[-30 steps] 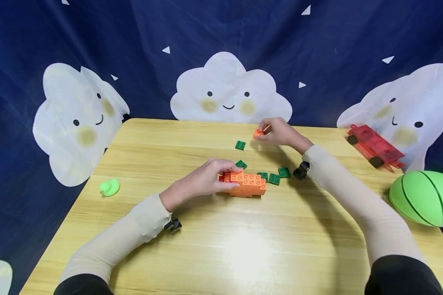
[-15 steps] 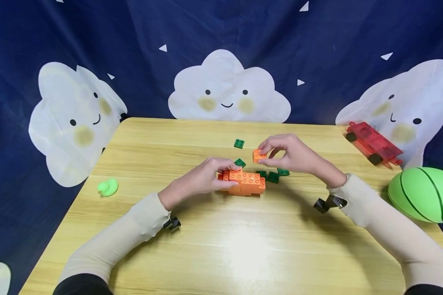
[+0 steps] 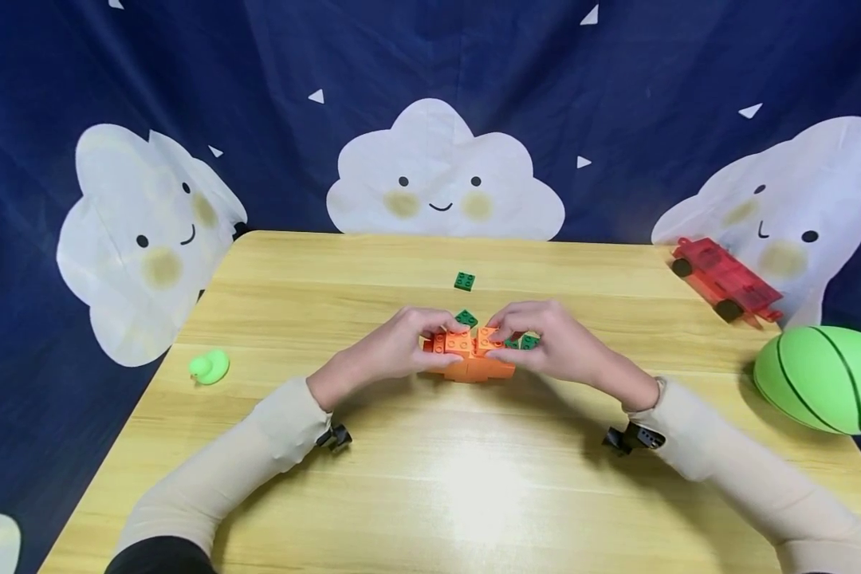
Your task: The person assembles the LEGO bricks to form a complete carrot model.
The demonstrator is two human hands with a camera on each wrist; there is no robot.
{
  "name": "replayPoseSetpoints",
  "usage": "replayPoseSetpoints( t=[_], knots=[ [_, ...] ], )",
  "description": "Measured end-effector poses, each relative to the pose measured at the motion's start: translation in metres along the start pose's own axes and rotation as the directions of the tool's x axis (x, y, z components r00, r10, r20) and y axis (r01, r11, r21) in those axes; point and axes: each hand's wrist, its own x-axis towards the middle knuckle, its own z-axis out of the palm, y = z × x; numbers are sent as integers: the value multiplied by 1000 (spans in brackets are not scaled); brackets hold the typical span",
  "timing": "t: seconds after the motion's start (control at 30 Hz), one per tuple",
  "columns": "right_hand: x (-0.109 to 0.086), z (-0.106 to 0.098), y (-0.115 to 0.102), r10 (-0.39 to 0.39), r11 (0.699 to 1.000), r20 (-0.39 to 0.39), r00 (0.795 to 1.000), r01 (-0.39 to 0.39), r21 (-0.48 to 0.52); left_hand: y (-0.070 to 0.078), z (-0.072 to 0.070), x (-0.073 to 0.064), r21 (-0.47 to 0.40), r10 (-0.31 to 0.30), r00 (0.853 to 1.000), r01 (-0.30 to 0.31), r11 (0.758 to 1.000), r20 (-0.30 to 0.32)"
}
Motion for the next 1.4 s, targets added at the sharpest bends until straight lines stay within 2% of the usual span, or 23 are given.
replayPoseSetpoints(
  t=[0.23,0.67,0.9,1.4],
  knots=[
    [-1,8,-1,18,1000,-10,1000,-17,15,0,1,0,-19,4,1000,-4,1000,-3],
    [1,8,1,23,999,33,999,-25,38,-3,2,1,13,6,1000,-6,1000,-15],
    [3,7,0,49,997,56,997,-53,62,-3,2,1,-18,7,1000,-7,1000,-14],
    [4,6,0,81,992,73,994,-88,91,-2,2,2,-13,5,1000,-5,1000,-18]
  ],
)
